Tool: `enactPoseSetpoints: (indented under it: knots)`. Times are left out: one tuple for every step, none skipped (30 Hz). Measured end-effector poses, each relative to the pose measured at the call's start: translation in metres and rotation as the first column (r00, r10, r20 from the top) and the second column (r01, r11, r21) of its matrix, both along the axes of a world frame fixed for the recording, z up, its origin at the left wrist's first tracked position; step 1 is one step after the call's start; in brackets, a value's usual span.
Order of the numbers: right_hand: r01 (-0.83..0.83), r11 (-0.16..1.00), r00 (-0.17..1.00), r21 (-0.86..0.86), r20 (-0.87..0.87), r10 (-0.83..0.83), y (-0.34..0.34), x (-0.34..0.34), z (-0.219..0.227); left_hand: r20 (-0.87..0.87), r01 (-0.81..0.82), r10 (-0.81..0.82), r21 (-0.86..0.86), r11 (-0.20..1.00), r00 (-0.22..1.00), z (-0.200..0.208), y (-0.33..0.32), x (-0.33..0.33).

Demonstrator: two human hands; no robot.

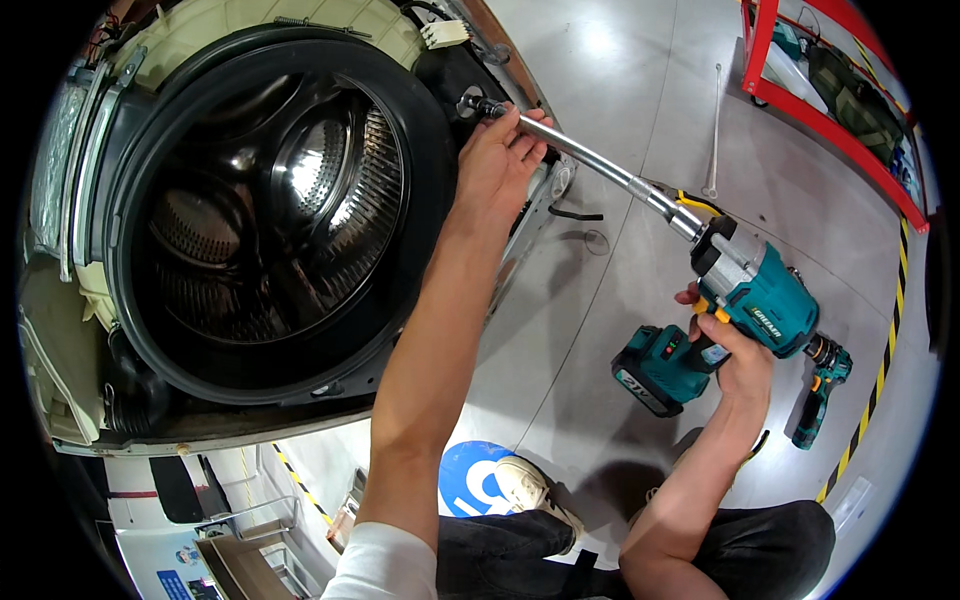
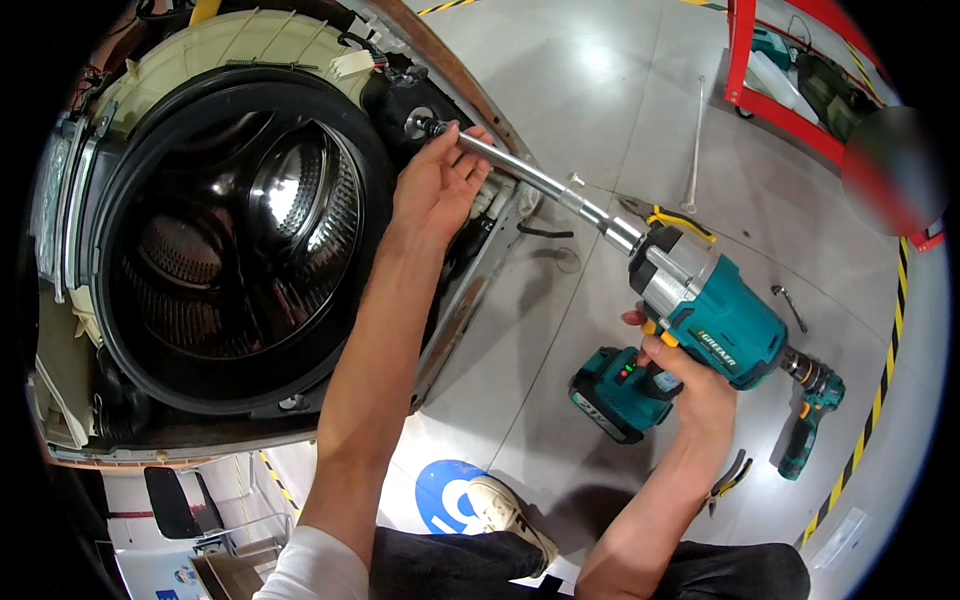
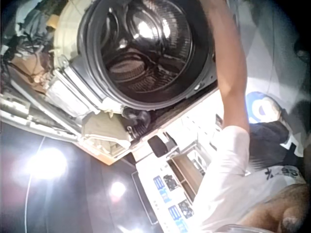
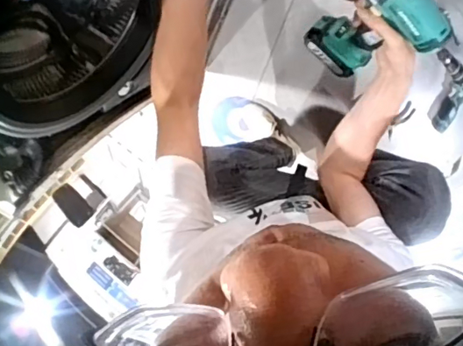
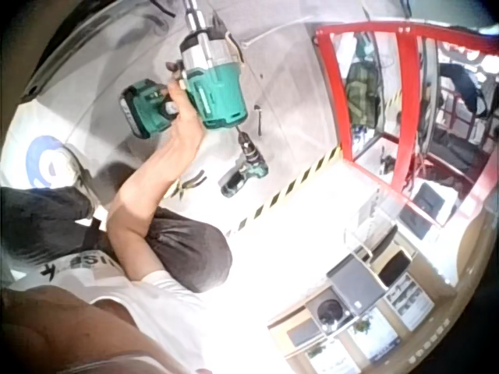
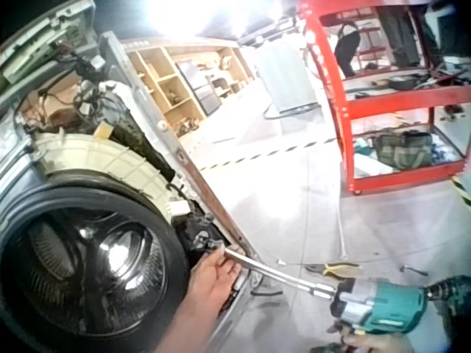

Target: The person uses a power drill to remove bolts from the frame of a washing machine, detaches a wiring connector by hand, and lifts the front panel away from the appliance.

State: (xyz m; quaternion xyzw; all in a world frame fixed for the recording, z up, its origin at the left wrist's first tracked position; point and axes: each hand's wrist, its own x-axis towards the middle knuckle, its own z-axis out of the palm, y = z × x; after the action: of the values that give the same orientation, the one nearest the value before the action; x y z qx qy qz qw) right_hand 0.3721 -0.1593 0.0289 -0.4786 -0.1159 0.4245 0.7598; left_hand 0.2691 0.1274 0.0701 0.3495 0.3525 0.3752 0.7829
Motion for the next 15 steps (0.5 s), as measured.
enactPoseSetpoints:
  knots:
    - [0.000,1.000,1.000,0.006,0.021,0.000,0.000,0.002,0.005,0.015,-0.008,0.008,-0.005,1.000,1.000,0.000,0.000,0.000]
    - [-0.021,1.000,0.997,-0.021,0.069,0.023,0.001,0.004,0.011,0.029,-0.016,0.016,-0.010,1.000,0.999,0.000,0.001,-0.001]
    - [-0.017,1.000,0.994,-0.026,0.105,0.019,0.001,0.004,0.015,0.043,-0.024,0.024,-0.014,1.000,0.999,0.000,0.001,-0.002]
    - [-0.003,0.999,0.989,-0.036,0.147,0.008,0.001,0.005,0.019,0.051,-0.023,0.024,-0.020,1.000,0.998,-0.003,0.002,0.001]
    - [0.007,0.999,0.983,-0.040,0.184,0.000,0.001,0.004,0.022,0.054,-0.026,0.027,-0.019,0.999,0.998,-0.002,0.003,0.001]
    - [0.018,0.999,0.981,-0.035,0.195,-0.011,0.002,0.004,0.023,0.056,-0.030,0.031,-0.018,0.999,0.998,-0.003,0.004,0.001]
    - [0.010,0.999,0.984,-0.047,0.176,-0.002,0.001,0.005,0.022,0.052,-0.033,0.034,-0.016,0.999,0.998,-0.003,0.005,0.000]
    - [0.004,0.998,0.987,-0.057,0.158,0.005,0.001,0.007,0.018,0.049,-0.035,0.035,-0.012,0.999,0.998,-0.003,0.005,0.001]
    - [-0.003,0.998,0.990,-0.067,0.141,0.012,0.000,0.008,0.015,0.046,-0.036,0.037,-0.009,0.999,0.998,-0.004,0.006,0.002]
    - [0.010,0.998,0.990,-0.059,0.142,-0.002,0.001,0.007,0.014,0.046,-0.039,0.039,-0.005,0.999,0.998,-0.004,0.006,0.002]
    - [0.020,0.998,0.990,-0.052,0.141,-0.013,0.001,0.006,0.011,0.043,-0.045,0.045,-0.002,0.999,0.998,-0.005,0.005,0.001]
    - [0.031,0.999,0.990,-0.045,0.139,-0.024,0.001,0.005,0.010,0.040,-0.051,0.051,0.001,0.999,0.998,-0.006,0.005,0.000]
    - [0.021,0.999,0.993,-0.044,0.114,-0.016,0.002,0.005,0.009,0.035,-0.049,0.048,0.016,0.999,0.998,-0.007,0.006,-0.001]
    - [0.010,0.999,0.996,-0.046,0.090,-0.006,0.003,0.006,0.009,0.032,-0.048,0.047,0.028,0.998,0.998,-0.007,0.006,-0.002]
    - [-0.001,0.999,0.998,-0.048,0.065,0.004,0.003,0.006,0.009,0.028,-0.046,0.045,0.040,0.998,0.999,-0.008,0.005,-0.002]
